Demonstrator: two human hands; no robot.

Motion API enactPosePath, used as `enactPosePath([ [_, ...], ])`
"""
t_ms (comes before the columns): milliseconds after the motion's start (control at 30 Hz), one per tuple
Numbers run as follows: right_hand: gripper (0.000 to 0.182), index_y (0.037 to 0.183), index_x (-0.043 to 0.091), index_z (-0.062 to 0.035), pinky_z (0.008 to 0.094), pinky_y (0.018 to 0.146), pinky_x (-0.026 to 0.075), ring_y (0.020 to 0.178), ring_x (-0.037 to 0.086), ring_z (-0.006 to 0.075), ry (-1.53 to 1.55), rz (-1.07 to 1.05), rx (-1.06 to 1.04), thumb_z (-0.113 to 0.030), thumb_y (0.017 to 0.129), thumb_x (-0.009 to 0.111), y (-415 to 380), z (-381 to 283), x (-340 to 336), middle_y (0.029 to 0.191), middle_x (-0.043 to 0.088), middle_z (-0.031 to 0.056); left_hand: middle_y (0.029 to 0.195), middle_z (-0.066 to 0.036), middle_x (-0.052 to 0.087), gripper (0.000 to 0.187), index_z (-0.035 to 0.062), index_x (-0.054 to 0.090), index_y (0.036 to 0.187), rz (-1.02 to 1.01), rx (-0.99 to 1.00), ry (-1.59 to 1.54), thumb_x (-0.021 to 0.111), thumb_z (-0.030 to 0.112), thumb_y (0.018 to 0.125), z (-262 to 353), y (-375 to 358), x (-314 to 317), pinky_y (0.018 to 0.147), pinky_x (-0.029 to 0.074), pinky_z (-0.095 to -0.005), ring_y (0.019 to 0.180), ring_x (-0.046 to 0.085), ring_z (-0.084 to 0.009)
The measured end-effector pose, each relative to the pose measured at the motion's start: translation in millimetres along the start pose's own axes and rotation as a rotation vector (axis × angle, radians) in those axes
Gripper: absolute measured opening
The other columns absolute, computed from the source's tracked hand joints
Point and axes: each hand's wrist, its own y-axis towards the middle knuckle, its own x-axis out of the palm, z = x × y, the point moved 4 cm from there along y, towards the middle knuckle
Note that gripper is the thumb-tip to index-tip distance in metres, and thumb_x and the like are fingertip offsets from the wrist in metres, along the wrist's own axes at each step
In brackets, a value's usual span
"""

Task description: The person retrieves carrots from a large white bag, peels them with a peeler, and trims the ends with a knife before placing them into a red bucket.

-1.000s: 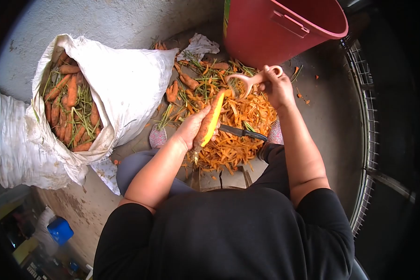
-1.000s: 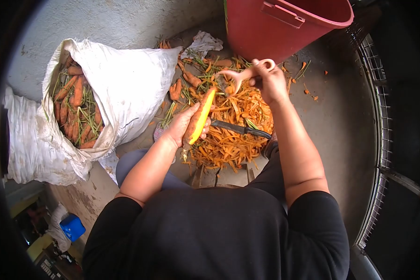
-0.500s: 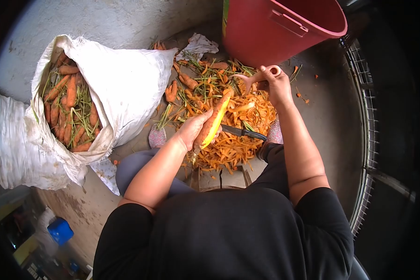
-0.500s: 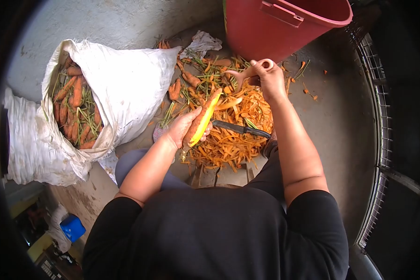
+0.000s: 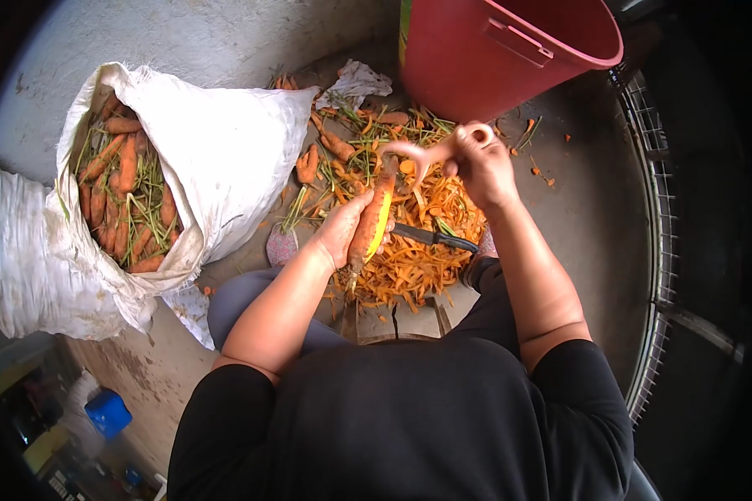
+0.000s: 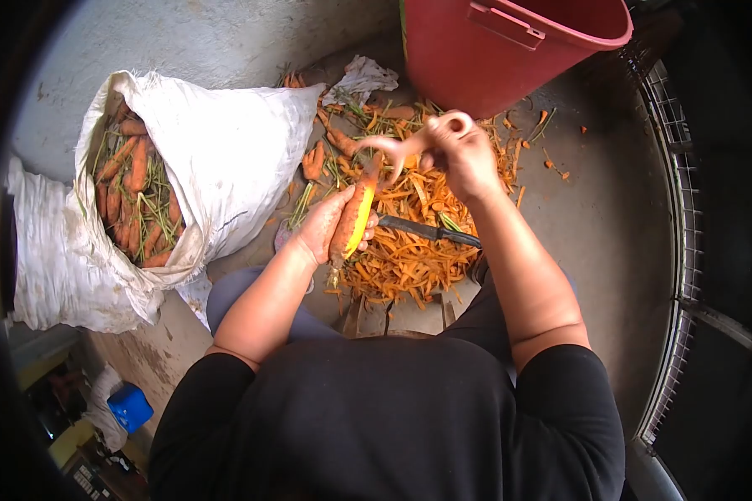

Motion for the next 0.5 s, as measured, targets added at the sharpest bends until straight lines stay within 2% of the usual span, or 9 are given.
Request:
enactPosePath([
  [33, 0.015, 0.081, 0.051, -0.0041, 0.0232, 0.045, 0.045, 0.051, 0.055, 0.0144, 0.028, -0.111, 0.077, -0.017, 0.083, 0.059, -7.4, 0.5, 13.4, 0.070, 0.058, 0.0096, 0.081, -0.009, 0.053, 0.038, 0.0118, 0.046, 0.113, -0.012, -0.013, -0.024, 0.035, 0.041, 0.091, -0.8, 0.1, 0.4, 0.054, 0.045, -0.0282, 0.067, 0.051, -0.0171],
  [133, 0.019, 0.084, 0.052, -0.0041, 0.0224, 0.041, 0.044, 0.045, 0.054, 0.0134, -0.013, -0.354, 0.304, -0.019, 0.080, 0.063, -23.8, 34.3, 31.2, 0.067, 0.060, 0.0087, 0.086, -0.009, 0.056, 0.036, 0.0096, 0.050, 0.108, 0.163, 0.053, 0.129, 0.034, 0.038, 0.092, 1.2, -0.2, -0.6, 0.055, 0.047, -0.0285, 0.071, 0.057, -0.0181],
  [167, 0.020, 0.084, 0.053, -0.0043, 0.0219, 0.041, 0.044, 0.044, 0.054, 0.0128, 0.019, -0.398, 0.358, -0.020, 0.079, 0.064, -28.5, 39.9, 37.2, 0.067, 0.060, 0.0085, 0.087, -0.009, 0.057, 0.036, 0.0090, 0.050, 0.107, 0.108, 0.061, 0.114, 0.034, 0.037, 0.092, -0.1, 0.9, -2.4, 0.055, 0.048, -0.0286, 0.072, 0.058, -0.0181],
  [233, 0.021, 0.084, 0.053, -0.0030, 0.0216, 0.041, 0.043, 0.045, 0.053, 0.0121, -0.102, -0.293, 0.358, -0.020, 0.079, 0.064, -18.8, 36.6, 22.6, 0.067, 0.060, 0.0082, 0.089, -0.009, 0.058, 0.035, 0.0077, 0.051, 0.105, 0.000, 0.077, 0.080, 0.034, 0.036, 0.092, -2.9, 1.0, -2.6, 0.056, 0.049, -0.0289, 0.074, 0.060, -0.0182],
  [267, 0.021, 0.083, 0.053, -0.0027, 0.0217, 0.041, 0.043, 0.045, 0.053, 0.0119, -0.059, -0.203, 0.305, -0.019, 0.079, 0.064, -9.8, 33.3, 11.3, 0.067, 0.059, 0.0081, 0.085, -0.008, 0.055, 0.038, 0.0086, 0.048, 0.113, 0.023, 0.076, 0.153, 0.033, 0.037, 0.092, -2.0, -2.0, 0.0, 0.056, 0.048, -0.0286, 0.072, 0.056, -0.0176],
  [367, 0.019, 0.083, 0.052, -0.0025, 0.0220, 0.042, 0.044, 0.046, 0.052, 0.0117, -0.051, 0.094, 0.100, -0.018, 0.080, 0.063, 18.4, 14.4, -32.4, 0.067, 0.058, 0.0081, 0.082, -0.007, 0.051, 0.041, 0.0104, 0.042, 0.121, -0.155, -0.039, 0.001, 0.034, 0.037, 0.092, -5.9, -2.9, 9.9, 0.057, 0.045, -0.0290, 0.071, 0.050, -0.0170],
  [400, 0.019, 0.082, 0.052, -0.0027, 0.0226, 0.042, 0.044, 0.048, 0.053, 0.0120, -0.108, 0.205, 0.037, -0.019, 0.081, 0.062, 20.6, 4.0, -40.7, 0.067, 0.058, 0.0087, 0.080, -0.006, 0.047, 0.045, 0.0122, 0.035, 0.128, -0.102, -0.046, 0.038, 0.035, 0.038, 0.091, -6.9, -2.6, 7.5, 0.057, 0.043, -0.0295, 0.071, 0.046, -0.0170],
  [433, 0.020, 0.082, 0.052, -0.0032, 0.0224, 0.042, 0.043, 0.047, 0.052, 0.0122, -0.189, 0.263, -0.006, -0.020, 0.081, 0.062, 20.5, -2.2, -44.4, 0.067, 0.057, 0.0080, 0.081, -0.007, 0.047, 0.044, 0.0119, 0.036, 0.126, -0.112, -0.038, 0.016, 0.035, 0.038, 0.091, -5.9, -2.9, 7.6, 0.057, 0.043, -0.0298, 0.071, 0.046, -0.0173],
  [500, 0.020, 0.082, 0.052, -0.0031, 0.0223, 0.040, 0.041, 0.047, 0.052, 0.0121, -0.092, 0.276, 0.019, -0.020, 0.081, 0.062, 12.7, 1.4, -33.8, 0.066, 0.056, 0.0073, 0.083, -0.008, 0.048, 0.042, 0.0114, 0.038, 0.124, -0.131, -0.020, -0.028, 0.036, 0.037, 0.090, -1.5, -2.8, 7.5, 0.057, 0.044, -0.0302, 0.072, 0.047, -0.0180],
])
